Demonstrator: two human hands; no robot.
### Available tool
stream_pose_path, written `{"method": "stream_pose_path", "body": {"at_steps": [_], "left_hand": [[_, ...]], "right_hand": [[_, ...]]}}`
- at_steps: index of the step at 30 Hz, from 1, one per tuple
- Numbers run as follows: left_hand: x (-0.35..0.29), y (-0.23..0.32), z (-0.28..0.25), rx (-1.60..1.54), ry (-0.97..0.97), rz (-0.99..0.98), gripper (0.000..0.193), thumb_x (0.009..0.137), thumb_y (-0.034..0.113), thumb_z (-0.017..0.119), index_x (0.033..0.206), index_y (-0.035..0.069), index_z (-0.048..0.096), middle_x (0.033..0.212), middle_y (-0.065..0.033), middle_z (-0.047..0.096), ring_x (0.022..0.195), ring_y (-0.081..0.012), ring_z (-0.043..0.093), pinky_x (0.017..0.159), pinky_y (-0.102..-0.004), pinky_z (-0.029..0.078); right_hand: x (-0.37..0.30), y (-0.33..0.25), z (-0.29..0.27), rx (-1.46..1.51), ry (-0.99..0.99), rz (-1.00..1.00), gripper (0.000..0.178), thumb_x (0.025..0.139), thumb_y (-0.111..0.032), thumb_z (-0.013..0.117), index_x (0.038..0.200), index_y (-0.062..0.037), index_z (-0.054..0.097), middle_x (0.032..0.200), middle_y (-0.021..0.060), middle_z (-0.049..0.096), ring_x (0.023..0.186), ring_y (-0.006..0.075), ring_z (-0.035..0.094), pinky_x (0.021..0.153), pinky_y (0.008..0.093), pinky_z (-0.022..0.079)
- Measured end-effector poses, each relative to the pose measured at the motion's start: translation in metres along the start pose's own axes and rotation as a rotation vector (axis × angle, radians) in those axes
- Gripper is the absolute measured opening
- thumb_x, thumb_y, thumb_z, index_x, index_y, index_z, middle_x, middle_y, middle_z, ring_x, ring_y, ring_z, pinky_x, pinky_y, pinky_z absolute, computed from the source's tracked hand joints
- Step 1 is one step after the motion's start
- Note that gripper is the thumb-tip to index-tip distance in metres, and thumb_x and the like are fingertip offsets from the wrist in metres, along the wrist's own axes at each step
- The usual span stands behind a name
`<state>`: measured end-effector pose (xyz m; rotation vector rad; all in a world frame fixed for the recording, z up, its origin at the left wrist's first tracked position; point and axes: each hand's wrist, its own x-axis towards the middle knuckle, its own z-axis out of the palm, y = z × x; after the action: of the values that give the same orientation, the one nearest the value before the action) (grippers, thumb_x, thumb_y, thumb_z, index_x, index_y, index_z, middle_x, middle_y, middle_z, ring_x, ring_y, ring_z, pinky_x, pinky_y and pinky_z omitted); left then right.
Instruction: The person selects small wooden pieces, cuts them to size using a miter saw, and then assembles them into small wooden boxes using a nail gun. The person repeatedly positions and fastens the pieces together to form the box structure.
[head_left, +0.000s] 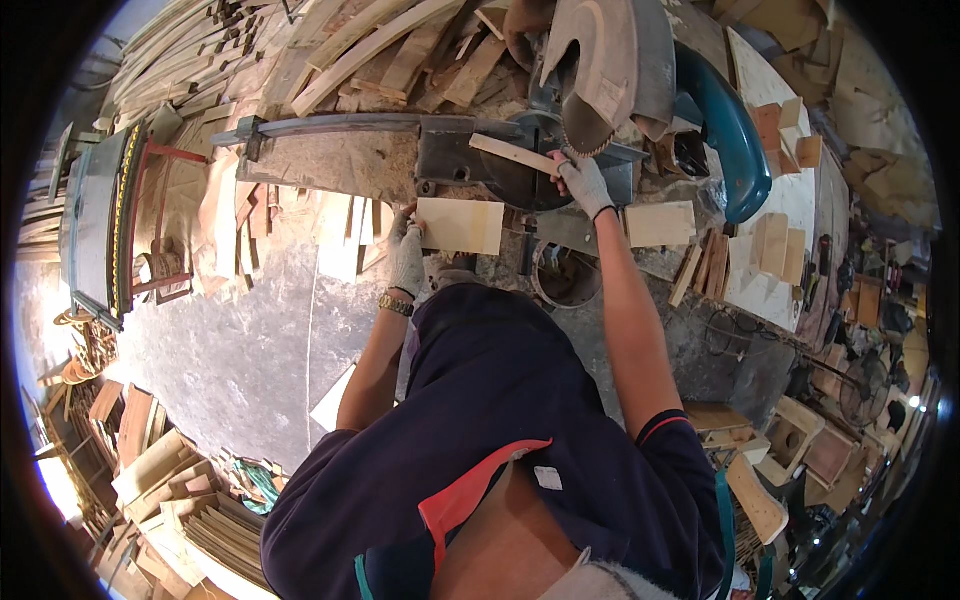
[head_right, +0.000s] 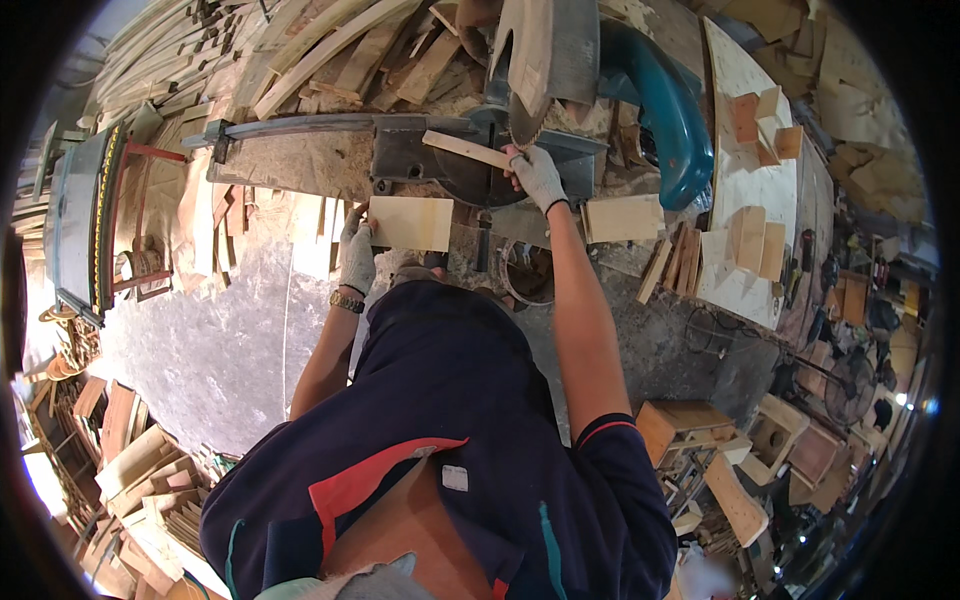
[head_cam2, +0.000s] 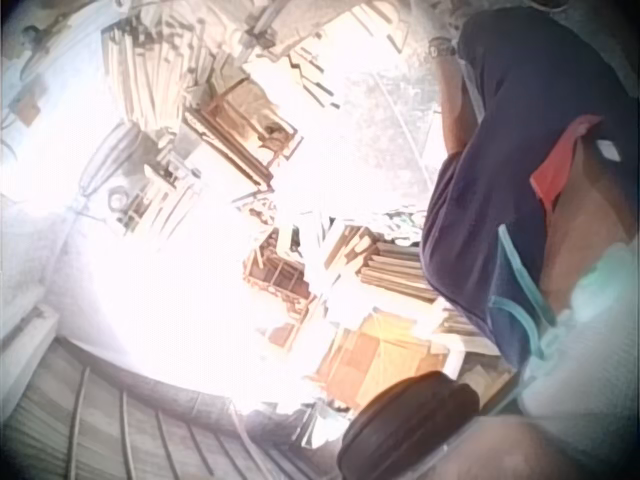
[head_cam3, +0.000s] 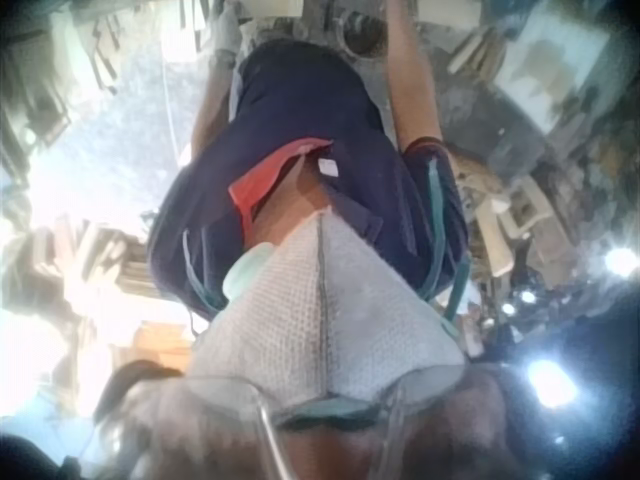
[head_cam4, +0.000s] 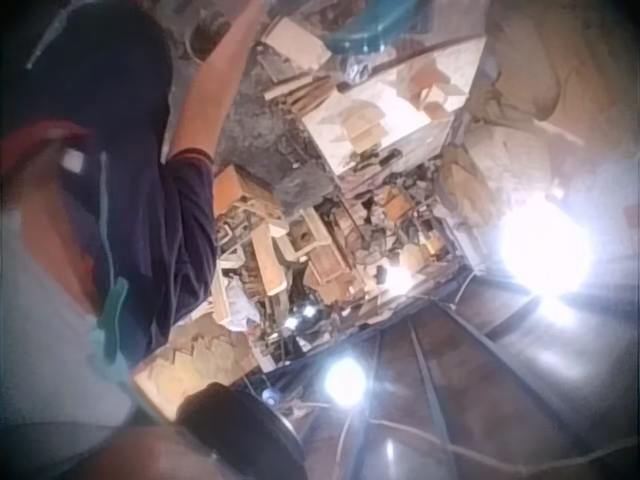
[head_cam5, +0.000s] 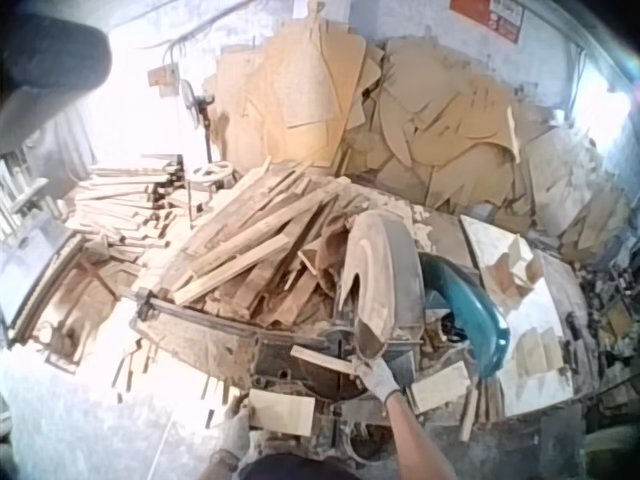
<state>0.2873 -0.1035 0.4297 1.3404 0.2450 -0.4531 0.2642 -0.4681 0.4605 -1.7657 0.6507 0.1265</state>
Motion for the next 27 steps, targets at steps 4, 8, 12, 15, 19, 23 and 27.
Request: {"method": "stream_pose_path", "body": {"at_steps": [4,8,12,15,19,23,27], "left_hand": [[0.002,0.0,0.001,-0.007,-0.01,0.002,0.039,0.104,0.011,0.054,0.142,0.005,0.059,0.112,-0.0074,0.069,0.084,-0.0129,0.069,0.066,-0.0259,0.06],[-0.003,0.009,0.005,-0.001,-0.011,-0.018,0.039,0.105,0.014,0.055,0.143,0.006,0.058,0.112,-0.0065,0.069,0.085,-0.0116,0.068,0.066,-0.0252,0.059],[0.002,0.009,0.012,0.059,-0.046,0.008,0.038,0.107,0.015,0.056,0.144,0.007,0.059,0.112,-0.0048,0.069,0.083,-0.01,0.068,0.064,-0.025,0.059],[0.006,0.003,0.008,0.06,-0.05,0.051,0.037,0.107,0.014,0.056,0.143,0.007,0.059,0.111,-0.0041,0.068,0.083,-0.0093,0.068,0.064,-0.0252,0.058],[0.007,0.003,0.008,0.06,-0.054,0.062,0.037,0.107,0.014,0.056,0.143,0.006,0.06,0.112,-0.0046,0.068,0.084,-0.0093,0.068,0.064,-0.0256,0.059],[0.006,0.003,0.004,0.064,-0.067,0.066,0.038,0.107,0.014,0.057,0.143,0.005,0.059,0.115,-0.0062,0.068,0.087,-0.0105,0.069,0.066,-0.0263,0.06],[-0.001,0.009,-0.001,0.048,-0.051,0.023,0.038,0.106,0.013,0.057,0.143,0.004,0.058,0.115,-0.007,0.068,0.089,-0.0115,0.069,0.07,-0.0269,0.061]], "right_hand": [[0.014,0.02,-0.007,0.373,0.135,0.125,0.031,0.107,-0.027,0.066,0.114,0.0026,0.07,0.087,0.0087,0.071,0.069,0.0137,0.068,0.057,0.0302,0.056],[0.02,0.026,0.007,0.616,0.312,0.051,0.018,0.104,-0.011,0.063,0.11,0.0058,0.067,0.094,0.0127,0.072,0.074,0.0188,0.072,0.064,0.0319,0.063],[0.022,0.039,0.018,0.374,0.49,-0.032,0.019,0.101,-0.014,0.068,0.112,0.0023,0.068,0.107,0.0207,0.071,0.086,0.0276,0.075,0.074,0.0386,0.066],[0.009,0.012,0.037,-0.567,0.666,-0.107,0.031,0.094,-0.027,0.077,0.117,-0.0076,0.07,0.124,0.0257,0.066,0.1,0.0371,0.072,0.086,0.0464,0.063],[0.004,-0.013,0.051,-0.868,0.397,-0.084,0.037,0.091,-0.037,0.08,0.121,-0.018,0.069,0.133,0.0218,0.065,0.112,0.044,0.068,0.103,0.0517,0.055],[0.006,-0.006,0.037,-1.025,0.351,-0.299,0.03,0.093,-0.03,0.076,0.121,-0.0184,0.069,0.128,0.0145,0.068,0.109,0.0407,0.069,0.096,0.052,0.056],[0.007,-0.005,0.034,-1.066,0.348,-0.348,0.034,0.091,-0.028,0.078,0.123,-0.0178,0.071,0.129,0.0087,0.066,0.107,0.0369,0.07,0.088,0.051,0.057]]}}
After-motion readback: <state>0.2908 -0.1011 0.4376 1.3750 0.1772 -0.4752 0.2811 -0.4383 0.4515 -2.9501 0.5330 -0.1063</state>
